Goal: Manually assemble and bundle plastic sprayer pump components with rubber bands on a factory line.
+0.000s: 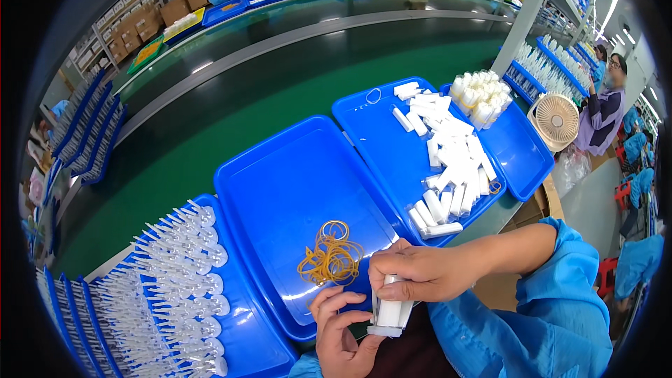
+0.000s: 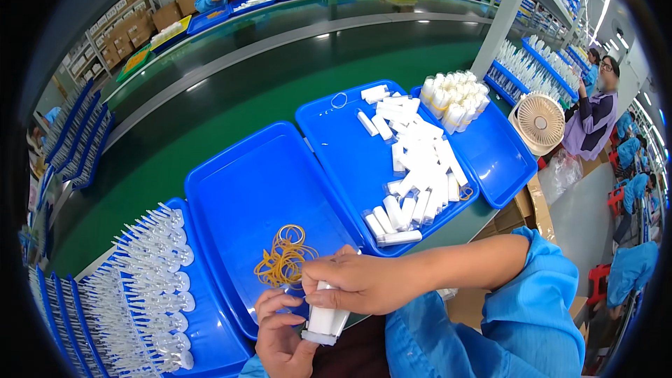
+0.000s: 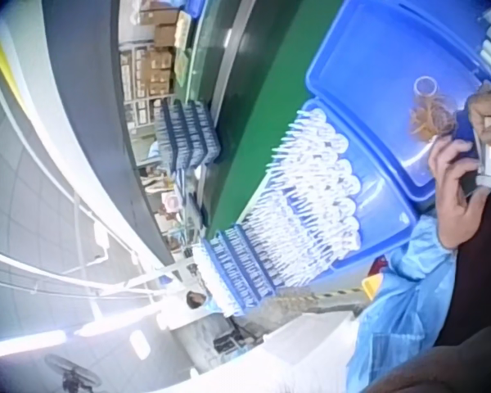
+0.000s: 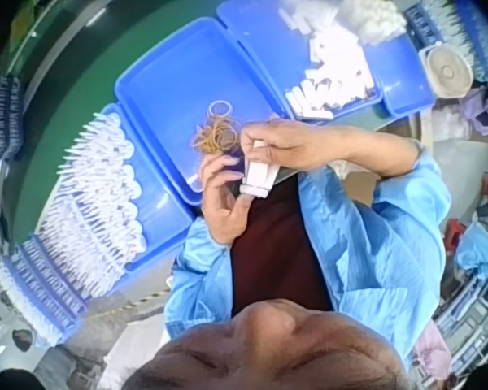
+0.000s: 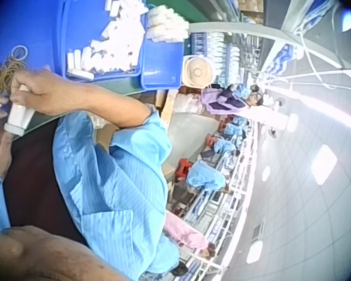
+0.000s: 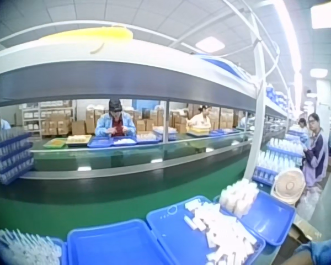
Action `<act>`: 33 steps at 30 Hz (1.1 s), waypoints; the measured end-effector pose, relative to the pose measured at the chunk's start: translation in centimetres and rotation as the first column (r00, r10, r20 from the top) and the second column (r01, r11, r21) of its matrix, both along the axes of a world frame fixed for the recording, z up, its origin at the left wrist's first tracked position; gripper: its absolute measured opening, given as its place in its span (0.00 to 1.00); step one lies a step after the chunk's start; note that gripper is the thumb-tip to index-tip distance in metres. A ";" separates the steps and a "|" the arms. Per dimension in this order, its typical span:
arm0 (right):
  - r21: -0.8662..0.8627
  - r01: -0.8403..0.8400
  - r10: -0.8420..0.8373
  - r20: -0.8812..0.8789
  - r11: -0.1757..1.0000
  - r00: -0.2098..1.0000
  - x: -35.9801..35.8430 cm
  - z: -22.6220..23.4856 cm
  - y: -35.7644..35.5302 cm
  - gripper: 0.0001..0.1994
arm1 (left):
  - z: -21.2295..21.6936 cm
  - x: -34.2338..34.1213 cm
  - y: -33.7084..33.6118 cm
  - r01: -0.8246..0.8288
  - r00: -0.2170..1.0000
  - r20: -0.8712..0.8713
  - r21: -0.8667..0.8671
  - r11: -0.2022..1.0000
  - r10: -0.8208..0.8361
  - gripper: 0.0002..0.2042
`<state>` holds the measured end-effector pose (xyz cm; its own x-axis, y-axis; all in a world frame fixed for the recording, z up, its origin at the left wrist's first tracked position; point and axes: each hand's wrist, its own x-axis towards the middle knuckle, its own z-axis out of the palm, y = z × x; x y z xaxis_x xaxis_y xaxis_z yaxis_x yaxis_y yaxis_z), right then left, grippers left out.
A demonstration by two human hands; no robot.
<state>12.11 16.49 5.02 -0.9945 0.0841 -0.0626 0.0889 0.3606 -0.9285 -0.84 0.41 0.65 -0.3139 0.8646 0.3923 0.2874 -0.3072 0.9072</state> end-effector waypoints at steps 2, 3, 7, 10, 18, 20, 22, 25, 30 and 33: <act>0.042 0.020 -0.020 -0.016 0.999 1.000 0.0 -0.2 -0.2 0.11 | -0.2 -0.2 -0.1 0.006 0.998 -0.060 -0.009 1.000 -0.007 0.12; 0.062 0.029 -0.028 -0.025 0.998 0.999 0.0 -0.2 -0.3 0.11 | -0.2 -0.2 -0.2 0.008 0.996 -0.090 -0.014 1.000 -0.009 0.12; -0.028 0.109 -0.109 -0.010 0.994 0.994 0.0 -0.2 -0.6 0.12 | -1.0 -0.3 -0.3 0.060 0.953 0.299 -0.043 0.997 -0.044 0.10; -0.221 0.148 -0.154 -0.013 0.964 0.988 0.0 0.1 -0.6 0.19 | -1.7 -0.1 -1.1 0.271 0.479 0.868 -0.001 0.963 -0.134 0.09; 0.006 0.279 -0.268 -0.248 0.960 0.931 0.7 -0.2 -1.3 0.12 | -1.7 0.7 -0.9 0.196 0.168 0.949 0.233 0.952 -0.267 0.13; 0.018 0.264 -0.251 -0.256 0.964 0.934 0.7 -0.3 -1.3 0.10 | -2.2 0.7 -1.1 0.199 0.182 0.944 0.239 0.950 -0.275 0.13; -0.004 0.273 -0.265 -0.256 0.962 0.930 0.8 -0.4 -1.4 0.08 | -2.1 1.0 -1.1 0.171 0.248 0.935 0.216 0.961 -0.254 0.13; 0.018 0.275 -0.263 -0.232 0.961 0.936 0.9 -0.3 -1.3 0.09 | -2.2 1.1 -1.2 0.156 0.288 0.931 0.184 0.970 -0.223 0.14; -0.005 0.262 -0.255 -0.260 0.965 0.931 1.4 -0.3 -1.5 0.09 | -2.6 1.1 -1.4 0.188 0.317 0.927 0.147 0.971 -0.201 0.15; 0.026 0.231 -0.216 -0.273 0.973 0.938 1.8 -0.2 -1.5 0.10 | -1.8 0.7 -1.3 0.226 0.332 0.922 0.127 0.966 -0.199 0.15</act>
